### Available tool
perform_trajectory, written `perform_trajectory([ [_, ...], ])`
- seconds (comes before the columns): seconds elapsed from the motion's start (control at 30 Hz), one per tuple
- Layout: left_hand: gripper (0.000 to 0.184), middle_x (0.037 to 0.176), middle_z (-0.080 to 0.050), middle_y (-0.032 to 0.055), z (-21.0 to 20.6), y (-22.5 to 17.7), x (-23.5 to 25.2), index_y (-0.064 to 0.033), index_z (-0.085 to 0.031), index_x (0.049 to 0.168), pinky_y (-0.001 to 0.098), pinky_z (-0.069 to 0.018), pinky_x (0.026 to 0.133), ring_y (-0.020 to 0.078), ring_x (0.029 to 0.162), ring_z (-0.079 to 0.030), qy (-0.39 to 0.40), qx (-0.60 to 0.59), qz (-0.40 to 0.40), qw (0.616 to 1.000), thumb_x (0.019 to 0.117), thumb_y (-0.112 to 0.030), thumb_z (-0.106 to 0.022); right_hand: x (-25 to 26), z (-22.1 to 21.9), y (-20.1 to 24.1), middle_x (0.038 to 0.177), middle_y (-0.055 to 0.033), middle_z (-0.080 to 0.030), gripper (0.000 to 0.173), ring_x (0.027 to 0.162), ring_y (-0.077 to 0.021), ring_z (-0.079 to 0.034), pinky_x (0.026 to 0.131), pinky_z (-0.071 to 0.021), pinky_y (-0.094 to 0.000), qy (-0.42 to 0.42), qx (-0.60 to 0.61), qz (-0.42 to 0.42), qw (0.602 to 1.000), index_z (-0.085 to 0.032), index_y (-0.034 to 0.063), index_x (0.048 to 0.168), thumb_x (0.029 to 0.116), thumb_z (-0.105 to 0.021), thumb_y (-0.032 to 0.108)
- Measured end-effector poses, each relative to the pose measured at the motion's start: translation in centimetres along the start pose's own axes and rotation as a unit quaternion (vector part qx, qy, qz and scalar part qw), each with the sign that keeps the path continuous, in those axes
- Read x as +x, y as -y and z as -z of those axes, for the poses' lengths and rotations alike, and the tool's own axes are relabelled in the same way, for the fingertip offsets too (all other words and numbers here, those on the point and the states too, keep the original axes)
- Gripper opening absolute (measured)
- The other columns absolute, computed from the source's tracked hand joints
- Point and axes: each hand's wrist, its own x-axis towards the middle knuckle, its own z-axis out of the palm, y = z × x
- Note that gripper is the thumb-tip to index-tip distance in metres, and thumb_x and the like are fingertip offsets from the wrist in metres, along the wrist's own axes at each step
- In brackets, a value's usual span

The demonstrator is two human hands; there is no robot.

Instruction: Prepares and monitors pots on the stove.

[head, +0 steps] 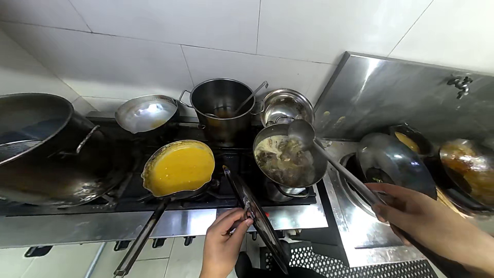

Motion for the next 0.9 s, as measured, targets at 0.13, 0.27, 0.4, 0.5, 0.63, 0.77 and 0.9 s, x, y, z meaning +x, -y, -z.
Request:
perform_trajectory([
  [0.13, 0.013, 0.104, -0.075, 0.0024, 0.0, -0.1, -0.2, -0.0123, -0.079, 0.099, 0.0268, -0.0641, 0.075, 0.0126, 0.087, -0.073, -0.001, 0.008, 0.003, 1.000, 0.0924, -0.022, -0.075, 2.3, -1.5, 0.4, 0.085, -0.0031, -0.068, 0.048, 0.062, -0.0175, -0.063, 0.059, -0.0568, -0.0436, -0.005, -0.169, -0.001, 0.986, -0.056, 0.0301, 0.145, 0.0982, -0.061, 0.039],
  [0.27, 0.012, 0.106, -0.075, 0.0043, 0.0, -0.2, -0.4, -0.0104, -0.079, 0.099, 0.0281, -0.0647, 0.075, 0.0140, 0.087, -0.073, -0.002, 0.001, 0.005, 1.000, 0.0909, -0.018, -0.076, 4.1, -3.9, 2.9, 0.084, -0.0060, -0.065, 0.043, 0.072, -0.0232, -0.062, 0.068, -0.0538, -0.0496, 0.024, -0.260, 0.020, 0.965, -0.057, 0.0244, 0.142, 0.1009, -0.058, 0.035],
  [0.4, 0.011, 0.105, -0.075, 0.0035, 0.0, -0.4, -0.6, -0.0108, -0.079, 0.099, 0.0266, -0.0639, 0.074, 0.0131, 0.086, -0.073, -0.003, 0.010, 0.014, 1.000, 0.0907, -0.017, -0.076, 4.9, -4.7, 3.9, 0.094, -0.0110, -0.068, 0.042, 0.085, -0.0306, -0.066, 0.076, -0.0545, -0.0554, 0.078, -0.348, 0.072, 0.931, -0.057, 0.0206, 0.141, 0.1004, -0.057, 0.030],
  [0.5, 0.010, 0.104, -0.075, 0.0035, 0.0, -0.4, -0.8, -0.0106, -0.079, 0.099, 0.0259, -0.0640, 0.074, 0.0126, 0.085, -0.073, -0.004, 0.010, 0.010, 1.000, 0.0908, -0.017, -0.076, 4.2, -3.4, 3.7, 0.101, -0.0155, -0.070, 0.050, 0.092, -0.0361, -0.069, 0.079, -0.0553, -0.0566, 0.106, -0.434, 0.144, 0.883, -0.051, 0.0221, 0.150, 0.1005, -0.057, 0.027],
  [0.63, 0.010, 0.104, -0.075, 0.0039, 0.0, -0.2, -0.8, -0.0106, -0.079, 0.099, 0.0261, -0.0637, 0.073, 0.0127, 0.085, -0.073, -0.003, 0.005, 0.009, 1.000, 0.0911, -0.016, -0.075, 2.3, 1.9, 3.3, 0.090, -0.0050, -0.070, 0.054, 0.076, -0.0256, -0.069, 0.065, -0.0566, -0.0484, 0.083, -0.522, 0.258, 0.809, -0.053, 0.0338, 0.149, 0.0958, -0.063, 0.026],
  [0.77, 0.011, 0.104, -0.075, 0.0038, -0.1, -0.2, -0.8, -0.0108, -0.079, 0.100, 0.0258, -0.0638, 0.073, 0.0126, 0.085, -0.073, 0.001, 0.003, 0.000, 1.000, 0.0915, -0.017, -0.075, 0.4, 6.6, 6.1, 0.098, -0.0033, -0.074, 0.056, 0.083, -0.0245, -0.070, 0.073, -0.0569, -0.0504, 0.147, -0.569, 0.185, 0.788, -0.053, 0.0403, 0.149, 0.0966, -0.066, 0.028],
  [0.9, 0.011, 0.103, -0.075, 0.0037, -0.6, -0.3, -0.9, -0.0103, -0.079, 0.099, 0.0261, -0.0639, 0.074, 0.0129, 0.086, -0.073, -0.001, -0.003, 0.002, 1.000, 0.0906, -0.016, -0.075, 1.6, 7.3, 6.3, 0.087, 0.0025, -0.071, 0.040, 0.077, -0.0177, -0.068, 0.069, -0.0558, -0.0451, 0.165, -0.573, 0.139, 0.790, -0.063, 0.0378, 0.136, 0.0974, -0.067, 0.032],
])
